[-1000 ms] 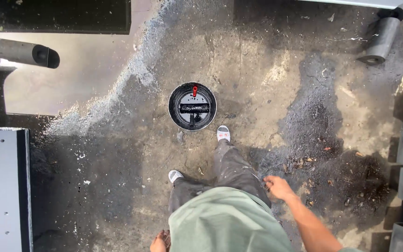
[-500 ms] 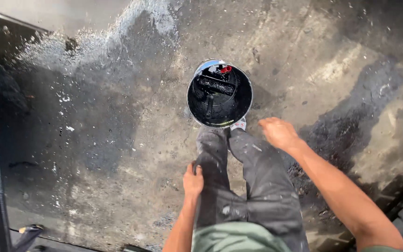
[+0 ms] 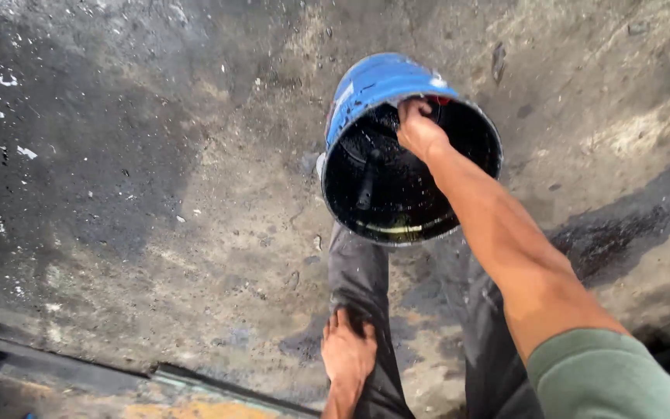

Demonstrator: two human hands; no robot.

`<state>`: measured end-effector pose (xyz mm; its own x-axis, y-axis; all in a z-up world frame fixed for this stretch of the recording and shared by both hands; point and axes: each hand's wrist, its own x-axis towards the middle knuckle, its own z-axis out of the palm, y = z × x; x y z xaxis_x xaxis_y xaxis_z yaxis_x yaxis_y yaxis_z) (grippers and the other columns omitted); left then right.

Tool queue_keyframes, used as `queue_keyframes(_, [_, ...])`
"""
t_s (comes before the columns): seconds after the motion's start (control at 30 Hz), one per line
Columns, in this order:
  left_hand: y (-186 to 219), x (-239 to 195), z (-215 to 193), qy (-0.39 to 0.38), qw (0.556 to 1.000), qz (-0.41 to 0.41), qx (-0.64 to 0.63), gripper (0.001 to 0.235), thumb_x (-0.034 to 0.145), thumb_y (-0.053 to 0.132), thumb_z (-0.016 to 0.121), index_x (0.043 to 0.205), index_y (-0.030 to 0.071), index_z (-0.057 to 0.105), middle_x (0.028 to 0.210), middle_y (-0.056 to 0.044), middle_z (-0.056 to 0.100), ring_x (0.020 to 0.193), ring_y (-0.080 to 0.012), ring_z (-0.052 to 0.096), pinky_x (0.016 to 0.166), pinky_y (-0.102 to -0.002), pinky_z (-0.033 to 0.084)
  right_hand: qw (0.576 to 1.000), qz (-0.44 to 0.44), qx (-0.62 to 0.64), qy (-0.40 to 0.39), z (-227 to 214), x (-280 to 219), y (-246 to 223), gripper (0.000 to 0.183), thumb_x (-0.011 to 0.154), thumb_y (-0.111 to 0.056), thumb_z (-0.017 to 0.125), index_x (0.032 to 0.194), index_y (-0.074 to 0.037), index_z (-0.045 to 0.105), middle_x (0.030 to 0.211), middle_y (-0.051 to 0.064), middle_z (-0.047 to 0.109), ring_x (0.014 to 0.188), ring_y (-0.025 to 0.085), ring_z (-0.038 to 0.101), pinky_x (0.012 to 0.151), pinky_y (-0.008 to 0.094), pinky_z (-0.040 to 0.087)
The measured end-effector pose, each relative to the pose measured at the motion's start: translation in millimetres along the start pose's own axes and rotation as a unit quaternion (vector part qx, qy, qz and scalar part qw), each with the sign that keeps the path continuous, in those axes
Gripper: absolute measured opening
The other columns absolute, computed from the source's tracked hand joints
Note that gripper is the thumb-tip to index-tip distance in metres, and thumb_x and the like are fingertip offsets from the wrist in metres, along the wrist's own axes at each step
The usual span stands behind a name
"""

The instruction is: Painting the side of a large black industrial structure using a paint roller and a bucket of black paint.

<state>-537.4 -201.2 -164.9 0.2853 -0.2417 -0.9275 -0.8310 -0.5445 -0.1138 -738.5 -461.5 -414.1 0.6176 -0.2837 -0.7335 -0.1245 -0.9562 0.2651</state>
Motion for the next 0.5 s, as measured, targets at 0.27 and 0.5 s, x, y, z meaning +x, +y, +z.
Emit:
queue_keyframes(0.27, [-2.6,-10.8,11.9,-0.023,0.997,-0.037,-0.062,0.060,0.084,0.035,0.065,0.132,0.003,0.053,0.136,-0.019,0.059,0.124,-0.0380,0.056,0.107,-0.046,0.045,0.991,-0.024,-0.130,-0.003,81.9,46.8,-45.3,0.025,0.064,0.005,0.074,0.085,-0.009,0.074,0.087,0.008,0.068,0.083,0.025,0.059,0.053,0.037,0.037])
queue_keyframes(0.5, [-5.1,1.3,-1.3,-0.044,0.998,-0.023,-0.043,0.059,0.085,0.034,0.066,0.133,0.002,0.052,0.137,-0.022,0.056,0.125,-0.0397,0.054,0.109,-0.046,0.042,0.984,0.077,-0.044,-0.156,27.6,33.4,-35.0,0.032,0.063,-0.001,0.072,0.094,-0.006,0.073,0.092,0.012,0.067,0.078,0.026,0.055,0.055,0.036,0.034])
